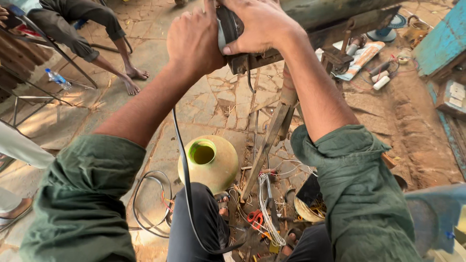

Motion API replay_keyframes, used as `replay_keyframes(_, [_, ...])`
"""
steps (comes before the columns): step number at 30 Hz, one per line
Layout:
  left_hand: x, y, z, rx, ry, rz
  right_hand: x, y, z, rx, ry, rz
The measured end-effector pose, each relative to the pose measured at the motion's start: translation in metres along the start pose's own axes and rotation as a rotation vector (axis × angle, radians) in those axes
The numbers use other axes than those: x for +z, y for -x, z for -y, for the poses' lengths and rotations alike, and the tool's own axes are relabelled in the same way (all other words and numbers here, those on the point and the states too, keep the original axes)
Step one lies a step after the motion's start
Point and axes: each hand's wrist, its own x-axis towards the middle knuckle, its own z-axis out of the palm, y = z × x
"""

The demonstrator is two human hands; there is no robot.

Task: The person wraps a white insulating sheet around a metal pipe, then secures it with blue tape. They use a small brush to apply a substance to the pipe before wrapping. The task is performed while sitting on the ground in a workshop setting.

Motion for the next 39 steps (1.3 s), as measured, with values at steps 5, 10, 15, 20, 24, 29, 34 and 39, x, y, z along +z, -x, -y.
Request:
replay_keyframes(5, [-0.014,0.007,-0.011,0.034,0.016,0.044,-0.002,0.012,-0.001,-0.07,0.078,-0.132])
replay_keyframes(10, [-0.024,-0.001,0.003,0.04,0.158,0.236,0.0,0.019,-0.007,-0.028,-0.084,-0.125])
replay_keyframes(15, [-0.027,-0.012,0.035,-0.113,0.809,0.355,-0.004,0.023,-0.008,-0.11,-0.082,-0.134])
replay_keyframes(20, [-0.022,-0.007,0.028,-0.234,1.289,0.47,-0.005,0.026,-0.005,-0.115,-0.083,-0.139])
replay_keyframes(24, [-0.027,-0.007,0.026,-0.204,1.248,0.65,-0.003,0.026,-0.006,-0.104,-0.12,-0.146])
replay_keyframes(29, [-0.034,-0.006,0.025,-0.285,1.309,0.618,-0.006,0.031,-0.008,-0.188,-0.218,-0.16])
replay_keyframes(34, [-0.039,-0.007,0.023,-0.277,1.259,0.653,-0.01,0.035,-0.009,-0.156,-0.181,-0.161])
replay_keyframes(39, [-0.039,-0.005,0.02,-0.277,1.194,0.573,-0.009,0.035,-0.005,-0.195,-0.221,-0.191])
